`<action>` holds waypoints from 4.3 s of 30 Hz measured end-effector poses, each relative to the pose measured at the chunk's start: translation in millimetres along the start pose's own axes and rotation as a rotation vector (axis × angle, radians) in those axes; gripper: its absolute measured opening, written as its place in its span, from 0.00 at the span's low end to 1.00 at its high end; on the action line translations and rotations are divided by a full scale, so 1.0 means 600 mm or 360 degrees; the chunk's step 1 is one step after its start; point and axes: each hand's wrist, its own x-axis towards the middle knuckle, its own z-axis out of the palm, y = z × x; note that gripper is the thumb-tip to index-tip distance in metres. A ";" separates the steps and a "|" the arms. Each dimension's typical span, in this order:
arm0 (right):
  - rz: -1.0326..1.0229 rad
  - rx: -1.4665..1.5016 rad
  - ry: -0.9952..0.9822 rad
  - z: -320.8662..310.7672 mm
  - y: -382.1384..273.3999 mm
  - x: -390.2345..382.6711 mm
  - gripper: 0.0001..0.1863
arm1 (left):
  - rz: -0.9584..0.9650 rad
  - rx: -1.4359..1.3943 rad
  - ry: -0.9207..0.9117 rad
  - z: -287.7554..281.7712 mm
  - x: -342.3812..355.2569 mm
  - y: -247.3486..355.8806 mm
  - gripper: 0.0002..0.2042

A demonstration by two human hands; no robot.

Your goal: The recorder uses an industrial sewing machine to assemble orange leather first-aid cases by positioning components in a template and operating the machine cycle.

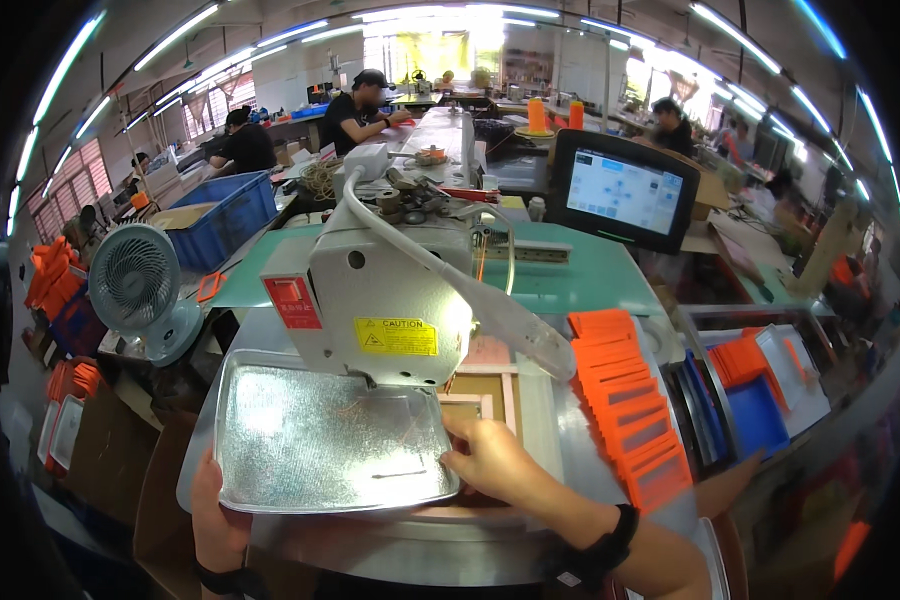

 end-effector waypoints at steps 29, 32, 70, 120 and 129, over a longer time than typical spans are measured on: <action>-0.0957 -0.0382 -0.0259 0.070 -0.033 -0.028 0.16 | 0.0127 -0.0709 0.0856 -0.062 -0.073 0.003 0.08; -0.0748 -0.0226 -0.0023 0.033 -0.045 -0.036 0.10 | 0.0300 -0.0660 0.0731 -0.056 -0.071 -0.001 0.10; -0.0775 0.0150 0.1178 -0.019 -0.049 0.013 0.03 | 0.0328 -0.0181 0.0055 0.032 -0.002 -0.060 0.14; -0.0509 -0.1481 0.0169 0.122 -0.045 -0.121 0.47 | 0.0480 0.1167 0.0661 -0.378 0.020 0.102 0.25; -0.1555 -0.0327 -0.0325 0.179 -0.096 -0.123 0.17 | 0.0568 0.1949 -0.2277 0.066 0.127 -0.007 0.30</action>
